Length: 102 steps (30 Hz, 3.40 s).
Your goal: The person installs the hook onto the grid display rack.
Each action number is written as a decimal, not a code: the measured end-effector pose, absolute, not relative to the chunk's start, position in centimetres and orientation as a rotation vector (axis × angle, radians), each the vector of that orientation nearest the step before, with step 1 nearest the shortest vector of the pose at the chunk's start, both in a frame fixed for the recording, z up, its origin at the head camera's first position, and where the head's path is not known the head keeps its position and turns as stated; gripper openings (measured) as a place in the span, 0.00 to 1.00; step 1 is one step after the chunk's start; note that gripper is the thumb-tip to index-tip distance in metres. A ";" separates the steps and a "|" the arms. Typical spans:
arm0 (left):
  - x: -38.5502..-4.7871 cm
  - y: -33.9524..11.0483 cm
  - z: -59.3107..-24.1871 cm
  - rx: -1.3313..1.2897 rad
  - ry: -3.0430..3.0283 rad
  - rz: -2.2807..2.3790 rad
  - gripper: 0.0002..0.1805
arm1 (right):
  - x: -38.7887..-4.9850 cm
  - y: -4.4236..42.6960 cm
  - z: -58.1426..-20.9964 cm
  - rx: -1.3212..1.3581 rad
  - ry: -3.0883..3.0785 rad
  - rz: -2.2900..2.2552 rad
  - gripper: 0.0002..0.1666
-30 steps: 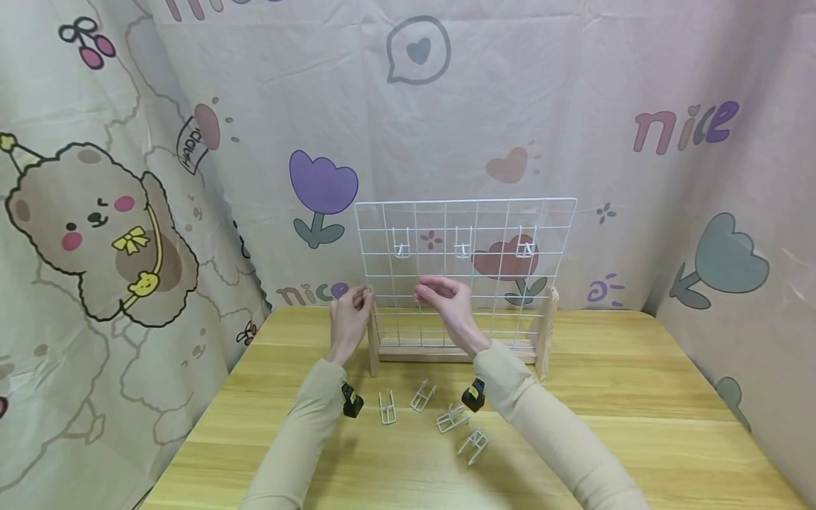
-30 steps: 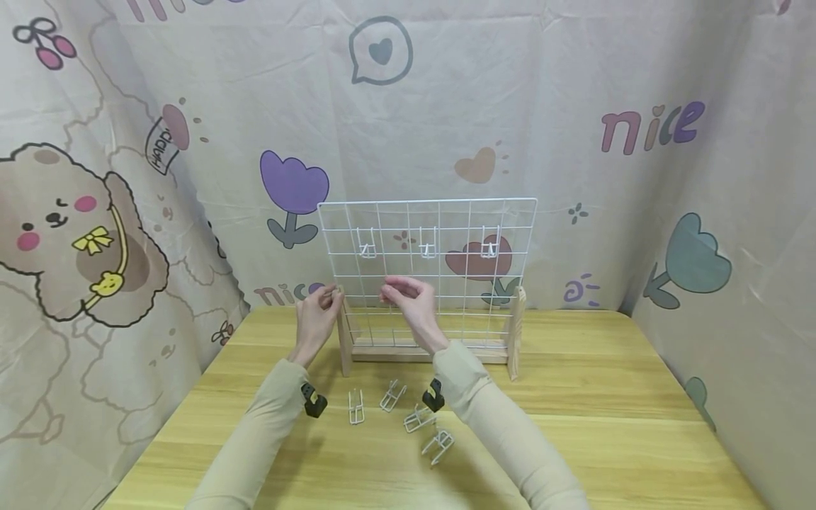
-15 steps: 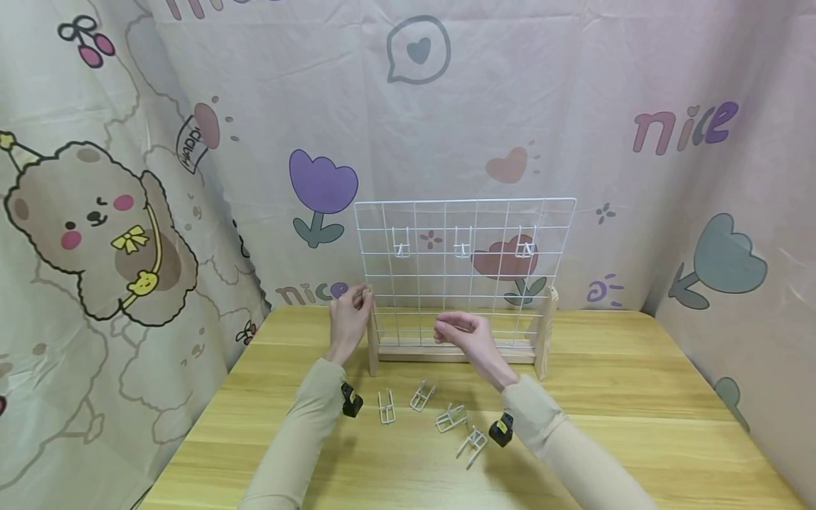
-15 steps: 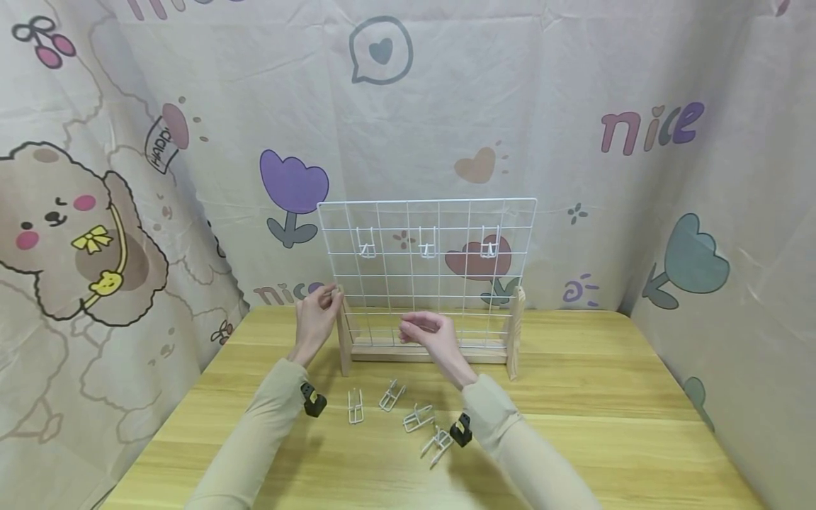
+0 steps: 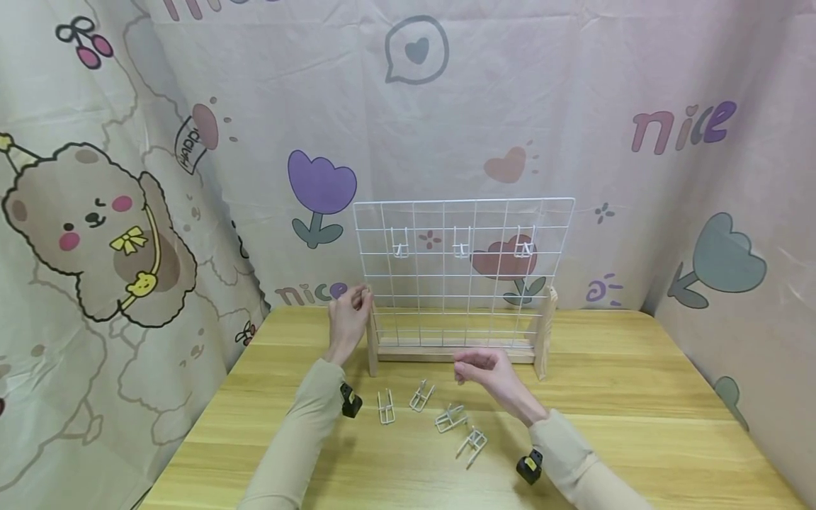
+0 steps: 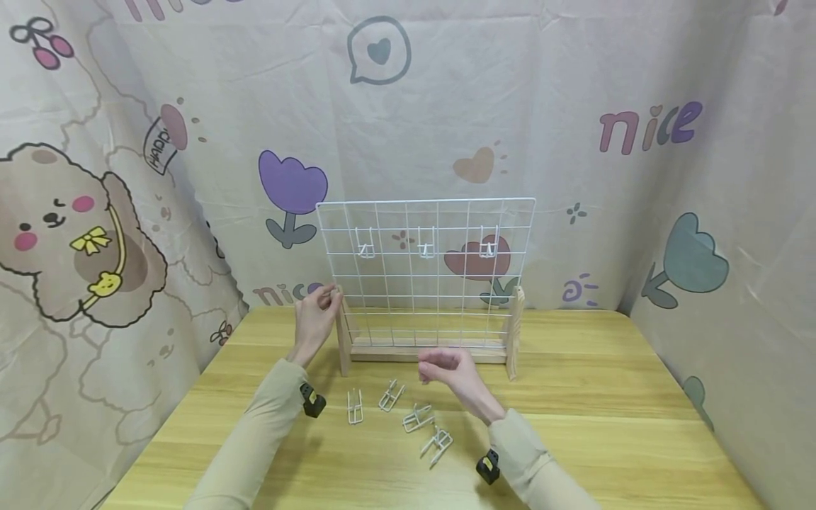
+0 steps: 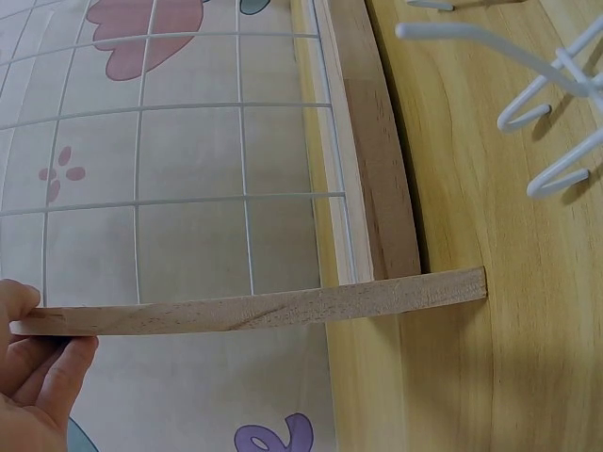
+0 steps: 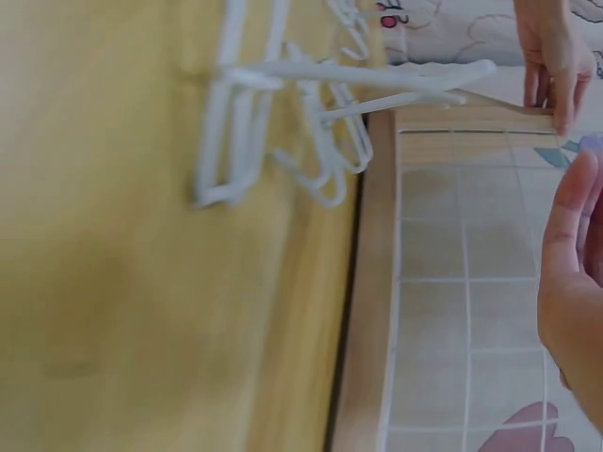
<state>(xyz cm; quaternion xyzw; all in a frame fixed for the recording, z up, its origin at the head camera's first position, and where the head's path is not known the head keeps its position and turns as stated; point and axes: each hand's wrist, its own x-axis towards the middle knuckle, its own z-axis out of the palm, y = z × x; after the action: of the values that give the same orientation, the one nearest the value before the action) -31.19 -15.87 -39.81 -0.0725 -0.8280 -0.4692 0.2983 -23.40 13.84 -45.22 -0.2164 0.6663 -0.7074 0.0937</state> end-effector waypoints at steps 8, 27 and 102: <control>-31.2 -15.9 -39.9 -0.196 -2.199 -1.259 0.17 | -22.1 15.5 -46.6 -0.715 2.036 -1.947 0.22; -31.1 -16.0 -39.9 -0.217 -2.192 -1.221 0.16 | -20.9 16.8 -48.3 -0.939 1.926 -1.732 0.26; -31.1 -15.9 -39.7 -0.196 -2.203 -1.196 0.16 | -22.0 21.9 -48.6 -0.709 2.198 -1.557 0.37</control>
<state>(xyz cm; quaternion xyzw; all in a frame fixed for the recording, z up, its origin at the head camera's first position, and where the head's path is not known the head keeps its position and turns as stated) -31.07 -15.89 -39.71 -0.0740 -0.8334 -0.4526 0.3084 -22.03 21.92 -48.65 -0.2504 0.7766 -0.5503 0.1772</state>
